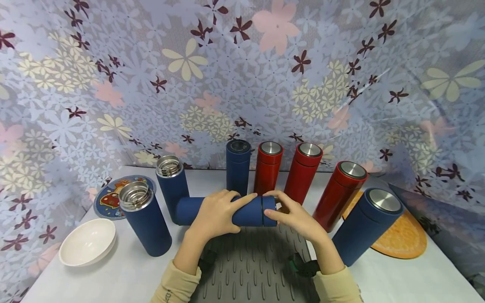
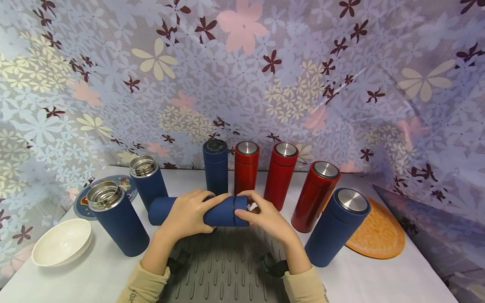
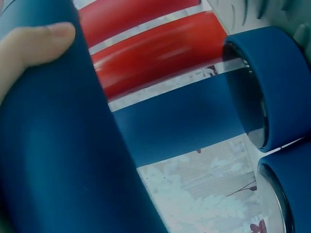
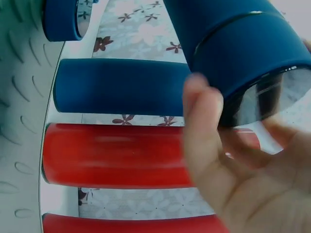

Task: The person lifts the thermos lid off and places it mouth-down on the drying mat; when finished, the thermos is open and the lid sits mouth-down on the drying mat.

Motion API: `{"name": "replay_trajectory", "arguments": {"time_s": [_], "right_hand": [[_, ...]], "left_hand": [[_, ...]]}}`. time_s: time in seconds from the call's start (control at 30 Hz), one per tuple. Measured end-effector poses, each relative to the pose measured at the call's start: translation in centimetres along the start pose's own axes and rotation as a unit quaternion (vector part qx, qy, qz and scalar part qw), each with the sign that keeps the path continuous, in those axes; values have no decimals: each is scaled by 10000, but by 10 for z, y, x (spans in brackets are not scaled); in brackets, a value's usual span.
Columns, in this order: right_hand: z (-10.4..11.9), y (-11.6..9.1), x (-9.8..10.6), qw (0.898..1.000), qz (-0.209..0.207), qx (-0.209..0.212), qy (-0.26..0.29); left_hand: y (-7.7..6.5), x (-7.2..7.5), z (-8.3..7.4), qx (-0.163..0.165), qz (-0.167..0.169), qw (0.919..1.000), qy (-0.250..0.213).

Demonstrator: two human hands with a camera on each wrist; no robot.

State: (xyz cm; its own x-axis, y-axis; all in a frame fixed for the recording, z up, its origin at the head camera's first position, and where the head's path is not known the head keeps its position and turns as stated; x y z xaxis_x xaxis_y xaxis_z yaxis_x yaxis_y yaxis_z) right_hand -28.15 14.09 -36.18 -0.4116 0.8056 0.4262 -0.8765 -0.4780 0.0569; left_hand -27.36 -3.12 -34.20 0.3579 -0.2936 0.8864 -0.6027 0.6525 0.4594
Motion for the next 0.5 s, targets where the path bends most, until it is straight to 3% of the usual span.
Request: {"name": "replay_trajectory", "arguments": {"time_s": [0.13, 0.23, 0.37, 0.5], "right_hand": [[8, 0, 1, 9978, 139, 644, -40], [11, -1, 1, 9959, 138, 865, -222], [8, -2, -1, 9974, 322, 640, -70], [1, -2, 1, 9997, 187, -149, -113]], "left_hand": [[0, 2, 2, 108, 67, 9997, -206], [-1, 3, 2, 101, 80, 9998, -152], [-1, 4, 1, 62, 32, 10000, -5], [-1, 5, 1, 32, 0, 9999, 95]]}}
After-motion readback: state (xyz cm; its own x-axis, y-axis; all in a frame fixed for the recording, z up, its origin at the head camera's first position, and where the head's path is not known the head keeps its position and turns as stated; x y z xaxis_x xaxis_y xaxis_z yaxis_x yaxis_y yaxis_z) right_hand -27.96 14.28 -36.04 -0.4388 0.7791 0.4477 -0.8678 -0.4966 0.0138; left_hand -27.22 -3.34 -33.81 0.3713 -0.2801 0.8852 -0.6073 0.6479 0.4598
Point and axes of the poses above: each hand's wrist, its own y-axis towards the middle knuckle, its own x-axis out of the back of the hand, z = x × y, the point moved 6 cm from there along y, towards the middle knuckle, and after that the axes turned 3 degrees about z, right-handed, at the moved point
